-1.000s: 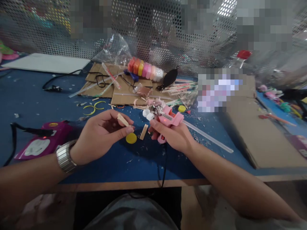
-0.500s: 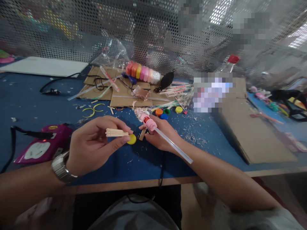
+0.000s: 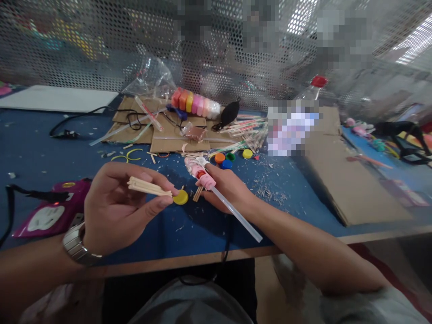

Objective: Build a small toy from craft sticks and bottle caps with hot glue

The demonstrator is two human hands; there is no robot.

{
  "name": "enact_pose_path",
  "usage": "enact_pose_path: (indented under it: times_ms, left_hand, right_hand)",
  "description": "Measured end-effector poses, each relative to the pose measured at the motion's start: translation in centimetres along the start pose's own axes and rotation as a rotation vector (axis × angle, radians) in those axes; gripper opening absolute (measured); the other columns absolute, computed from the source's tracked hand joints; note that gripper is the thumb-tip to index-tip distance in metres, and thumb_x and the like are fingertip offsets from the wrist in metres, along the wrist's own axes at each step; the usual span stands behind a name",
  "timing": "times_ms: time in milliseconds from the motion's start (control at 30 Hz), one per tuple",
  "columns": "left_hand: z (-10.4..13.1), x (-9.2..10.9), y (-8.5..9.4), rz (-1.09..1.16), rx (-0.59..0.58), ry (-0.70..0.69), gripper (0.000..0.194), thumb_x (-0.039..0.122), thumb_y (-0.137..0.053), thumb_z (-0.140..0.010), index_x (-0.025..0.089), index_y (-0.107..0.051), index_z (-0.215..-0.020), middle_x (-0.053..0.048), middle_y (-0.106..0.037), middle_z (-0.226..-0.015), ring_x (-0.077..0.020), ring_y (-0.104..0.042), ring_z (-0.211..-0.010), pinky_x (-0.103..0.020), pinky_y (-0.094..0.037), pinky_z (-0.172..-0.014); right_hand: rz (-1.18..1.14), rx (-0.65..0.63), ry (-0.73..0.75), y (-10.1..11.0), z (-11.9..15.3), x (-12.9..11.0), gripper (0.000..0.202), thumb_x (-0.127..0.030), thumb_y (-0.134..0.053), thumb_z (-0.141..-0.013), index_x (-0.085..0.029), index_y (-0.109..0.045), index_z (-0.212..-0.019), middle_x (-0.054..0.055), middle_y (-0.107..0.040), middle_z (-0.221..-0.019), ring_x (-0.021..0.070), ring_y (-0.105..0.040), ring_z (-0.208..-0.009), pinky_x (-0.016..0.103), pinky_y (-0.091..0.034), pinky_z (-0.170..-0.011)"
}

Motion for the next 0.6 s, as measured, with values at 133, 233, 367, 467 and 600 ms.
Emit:
enact_pose_path:
  times_ms: [133, 233, 367, 467, 600]
  left_hand:
    - [0.0, 0.0, 0.1, 0.018, 0.017, 0.038, 0.037, 0.012, -0.091, -0.090, 0.029, -0.066, -0.111, 0.004, -0.081, -0.098, -0.0160, -0.083, -0.089, -0.030, -0.070, -0.080]
    - [0.0, -0.1, 0.2, -0.006, 0.030, 0.051, 0.033, 0.015, -0.091, -0.092, 0.029, -0.067, -0.111, 0.003, -0.082, -0.097, -0.0168, -0.084, -0.087, -0.029, -0.070, -0.078]
    - [-0.3, -0.6, 0.4, -0.025, 0.051, 0.126, 0.025, 0.023, -0.092, -0.093, 0.025, -0.072, -0.107, 0.000, -0.085, -0.093, -0.0193, -0.086, -0.087, -0.029, -0.072, -0.076]
    - [-0.5, -1.6, 0.3, 0.015, 0.033, 0.271, 0.023, 0.029, -0.093, -0.094, 0.021, -0.076, -0.108, -0.004, -0.089, -0.095, -0.0211, -0.088, -0.087, -0.029, -0.074, -0.078]
    - [-0.5, -3.0, -0.1, 0.109, -0.028, 0.447, 0.034, 0.038, -0.093, -0.094, 0.016, -0.081, -0.117, -0.011, -0.091, -0.103, -0.0245, -0.089, -0.091, -0.033, -0.076, -0.084]
  right_hand:
    - [0.086, -0.022, 0.018, 0.4, 0.0, 0.1, 0.016, -0.019, -0.082, -0.087, -0.023, -0.069, -0.096, 0.004, -0.081, -0.097, 0.0245, -0.076, -0.085, 0.034, -0.053, -0.075]
    - [0.086, -0.063, 0.072, 0.6, 0.1, 0.2, 0.017, -0.016, -0.081, -0.085, -0.023, -0.068, -0.094, 0.004, -0.078, -0.096, 0.0244, -0.074, -0.086, 0.034, -0.052, -0.076]
    - [0.031, -0.033, 0.132, 0.8, 0.2, 0.4, 0.023, -0.018, -0.080, -0.086, -0.023, -0.068, -0.105, 0.009, -0.080, -0.111, 0.0293, -0.077, -0.101, 0.039, -0.057, -0.087]
    - [-0.030, -0.019, 0.120, 0.7, 0.2, 0.3, 0.023, -0.017, -0.074, -0.088, -0.023, -0.066, -0.108, 0.009, -0.082, -0.112, 0.0283, -0.079, -0.101, 0.039, -0.059, -0.089]
    - [0.031, 0.008, 0.040, 0.6, 0.1, 0.0, 0.020, -0.015, -0.071, -0.086, -0.024, -0.063, -0.102, 0.006, -0.080, -0.105, 0.0258, -0.078, -0.094, 0.035, -0.056, -0.081]
Point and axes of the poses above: each hand's wrist, its own z-axis away from the middle knuckle, its own y-axis out of the back of the hand, x = y × z, the point moved 5 cm from there along -z, towards the middle knuckle
